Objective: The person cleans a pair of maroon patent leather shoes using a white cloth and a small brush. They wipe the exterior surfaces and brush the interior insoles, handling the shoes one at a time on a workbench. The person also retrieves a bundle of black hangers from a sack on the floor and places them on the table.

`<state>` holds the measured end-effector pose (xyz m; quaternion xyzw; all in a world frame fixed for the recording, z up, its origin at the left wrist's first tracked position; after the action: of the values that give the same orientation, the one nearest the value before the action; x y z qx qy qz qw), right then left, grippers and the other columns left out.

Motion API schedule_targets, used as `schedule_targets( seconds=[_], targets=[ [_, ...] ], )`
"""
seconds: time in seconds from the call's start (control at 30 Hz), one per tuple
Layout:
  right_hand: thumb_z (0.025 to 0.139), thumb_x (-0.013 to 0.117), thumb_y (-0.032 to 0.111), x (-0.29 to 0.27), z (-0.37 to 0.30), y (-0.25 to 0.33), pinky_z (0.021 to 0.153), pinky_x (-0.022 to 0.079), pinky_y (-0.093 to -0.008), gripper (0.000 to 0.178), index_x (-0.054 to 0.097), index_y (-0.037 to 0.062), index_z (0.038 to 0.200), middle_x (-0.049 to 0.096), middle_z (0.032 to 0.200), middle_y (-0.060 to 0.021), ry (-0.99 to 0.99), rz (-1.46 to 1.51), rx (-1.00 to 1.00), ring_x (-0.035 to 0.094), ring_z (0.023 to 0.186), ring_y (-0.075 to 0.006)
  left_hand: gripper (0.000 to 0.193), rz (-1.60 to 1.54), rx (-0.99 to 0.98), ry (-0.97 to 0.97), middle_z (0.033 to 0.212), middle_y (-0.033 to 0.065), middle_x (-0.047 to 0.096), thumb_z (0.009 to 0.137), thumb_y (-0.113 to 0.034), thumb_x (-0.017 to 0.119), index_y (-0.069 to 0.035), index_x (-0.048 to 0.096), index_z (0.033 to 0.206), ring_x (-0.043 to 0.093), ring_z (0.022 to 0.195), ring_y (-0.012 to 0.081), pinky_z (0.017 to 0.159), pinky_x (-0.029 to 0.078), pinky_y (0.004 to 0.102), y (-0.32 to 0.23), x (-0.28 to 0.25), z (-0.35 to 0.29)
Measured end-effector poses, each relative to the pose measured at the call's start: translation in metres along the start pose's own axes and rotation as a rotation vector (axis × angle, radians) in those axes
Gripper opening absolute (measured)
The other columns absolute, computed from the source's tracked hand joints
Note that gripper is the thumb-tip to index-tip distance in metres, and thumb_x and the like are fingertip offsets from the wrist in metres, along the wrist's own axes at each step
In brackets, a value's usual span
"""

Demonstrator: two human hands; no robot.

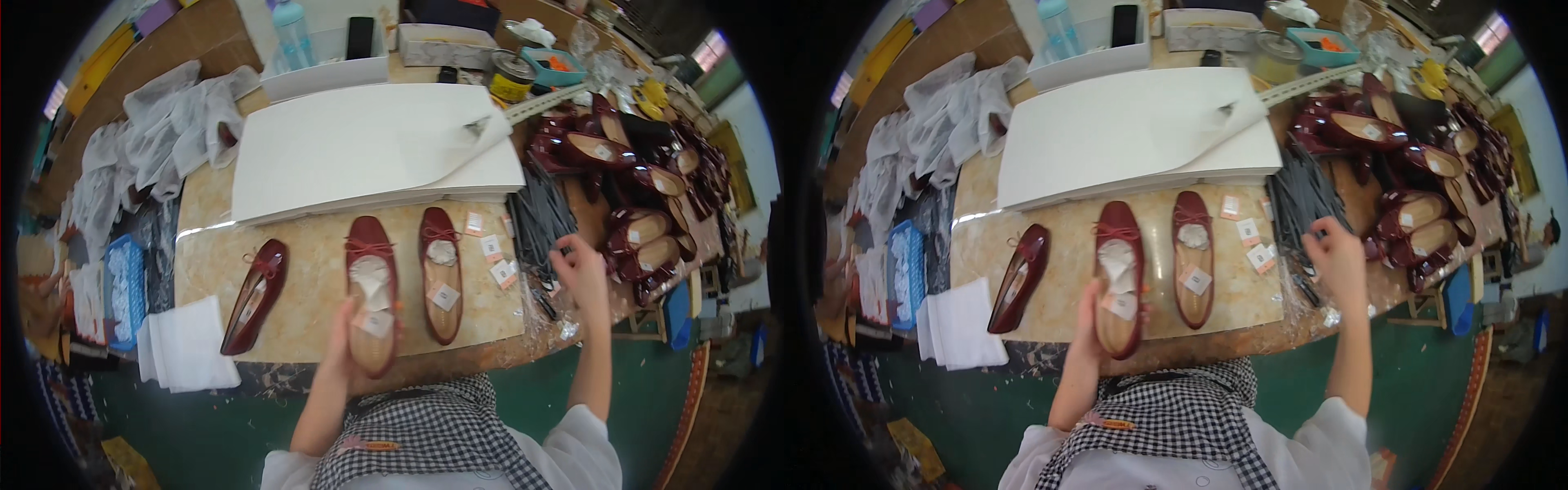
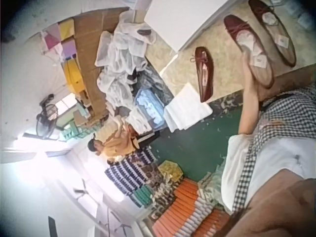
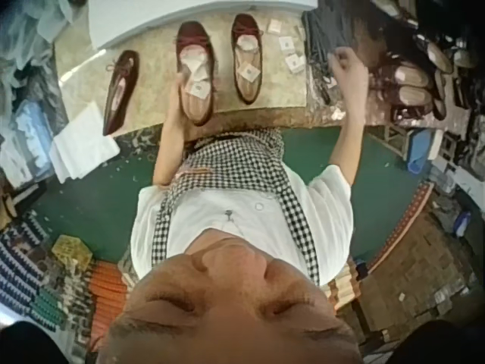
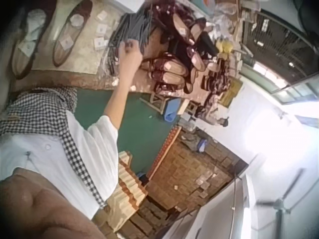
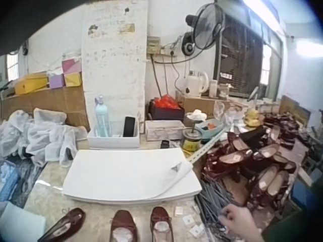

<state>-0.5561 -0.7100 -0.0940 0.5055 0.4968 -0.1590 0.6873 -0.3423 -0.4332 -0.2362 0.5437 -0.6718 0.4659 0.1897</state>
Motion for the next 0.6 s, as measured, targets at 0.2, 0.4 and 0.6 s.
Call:
schedule_targets(
  seconds=[0.2,0.4,0.6],
  targets=[
    [0.085,0.064,0.009,0.113,-0.071,0.144,0.044,0.031,-0.0265,0.031,0.063,0.0019,0.115,0.046,0.052,-0.0036,0.425,0.725,-0.114,0.037,0.046,-0.0086,0.06,0.257,0.308,-0.053,0.131,0.0147,0.049,0.093,-0.041,0.041,-0.004,0.032,0.14,0.052,0.116,0.0274,0.097,0.043,0.0395,-0.046,0.008,0.0],
    [0.089,0.058,0.01,0.129,-0.067,0.18,0.044,0.026,-0.0264,0.028,0.063,0.002,0.116,0.036,0.052,-0.0006,0.483,0.627,-0.159,0.031,0.047,-0.0069,0.07,0.533,0.58,-0.055,0.14,0.0118,0.04,0.089,-0.034,0.049,-0.002,0.022,0.146,0.04,0.128,0.0217,0.106,0.03,0.0334,-0.069,0.025,-0.017],
    [0.091,0.054,0.007,0.116,-0.074,0.196,0.046,0.021,-0.0227,0.03,0.061,0.0033,0.121,0.031,0.057,0.0074,0.369,0.595,-0.231,0.026,0.053,-0.0029,0.068,0.559,0.64,-0.015,0.138,0.0124,0.041,0.091,-0.039,0.047,0.0,0.025,0.143,0.041,0.126,0.0204,0.106,0.03,0.0332,-0.071,0.024,-0.02]
  ],
)
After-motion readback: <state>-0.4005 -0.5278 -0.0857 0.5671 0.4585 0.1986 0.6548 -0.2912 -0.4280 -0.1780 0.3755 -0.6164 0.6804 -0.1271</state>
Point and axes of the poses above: each hand's wrist, its own z-axis towards the middle knuckle, its own x-axis out of the palm, y = z × x, the point moved 10 cm from there along z, towards the middle knuckle
